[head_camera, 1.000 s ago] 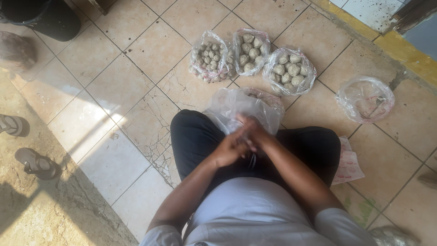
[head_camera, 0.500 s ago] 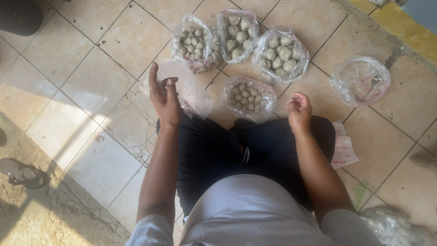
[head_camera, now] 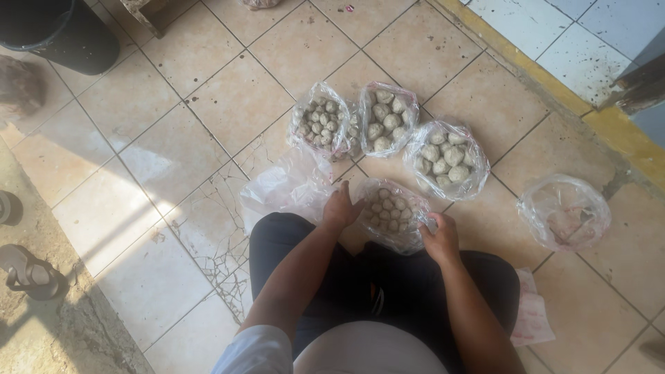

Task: The person sits on a tiled floor and packs small, round, light-colored food items into clear plastic bags. They transfer the items from one bag to another, arrange them, and tie the bags shut.

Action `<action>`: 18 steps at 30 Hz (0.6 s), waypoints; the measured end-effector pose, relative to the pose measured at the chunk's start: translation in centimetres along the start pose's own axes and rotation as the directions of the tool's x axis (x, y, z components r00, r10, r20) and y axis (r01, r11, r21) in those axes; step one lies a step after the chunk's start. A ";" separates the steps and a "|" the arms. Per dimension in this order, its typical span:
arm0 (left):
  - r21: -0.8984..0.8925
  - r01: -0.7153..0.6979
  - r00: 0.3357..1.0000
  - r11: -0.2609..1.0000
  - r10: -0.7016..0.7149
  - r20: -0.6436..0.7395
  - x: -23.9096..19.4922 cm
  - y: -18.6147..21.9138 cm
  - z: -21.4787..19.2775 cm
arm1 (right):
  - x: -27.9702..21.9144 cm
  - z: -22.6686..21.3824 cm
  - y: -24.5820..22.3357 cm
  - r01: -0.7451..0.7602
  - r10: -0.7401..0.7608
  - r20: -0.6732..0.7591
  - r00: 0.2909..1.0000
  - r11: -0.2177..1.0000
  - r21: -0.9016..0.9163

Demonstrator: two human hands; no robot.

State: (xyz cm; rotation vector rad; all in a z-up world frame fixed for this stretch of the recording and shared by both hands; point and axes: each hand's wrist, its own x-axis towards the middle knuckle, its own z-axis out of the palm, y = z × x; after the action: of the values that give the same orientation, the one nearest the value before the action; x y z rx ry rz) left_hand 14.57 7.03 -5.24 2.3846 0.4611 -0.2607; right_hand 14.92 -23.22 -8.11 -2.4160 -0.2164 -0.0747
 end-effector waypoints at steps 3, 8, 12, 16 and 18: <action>0.065 0.022 0.997 0.998 -0.026 0.066 1.1 0.9 0.7 | 0.7 0.4 0.4 -0.069 0.068 0.037 0.997 0.997 0.030; 0.133 0.017 0.990 0.991 -0.036 0.137 1.6 1.8 1.0 | 0.6 1.1 1.5 0.059 -0.059 0.033 0.998 0.998 -0.027; 0.178 0.016 0.987 0.984 -0.044 0.156 1.9 2.2 0.8 | 1.5 1.9 1.2 0.008 -0.006 0.126 0.992 1.000 -0.010; 0.149 0.059 0.974 0.987 -0.090 0.209 2.3 2.4 1.1 | 2.7 2.1 0.3 -0.130 0.109 0.237 0.965 0.989 0.076; 0.150 0.028 0.976 0.988 -0.060 0.208 2.5 2.1 1.4 | 3.0 1.9 -0.3 -0.221 0.185 0.285 0.940 0.970 0.099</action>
State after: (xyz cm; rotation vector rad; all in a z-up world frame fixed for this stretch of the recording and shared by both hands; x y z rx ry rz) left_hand 17.58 5.32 -5.79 2.4548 0.4070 -0.5805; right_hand 17.81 -21.33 -9.03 -2.2977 -0.0907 0.3602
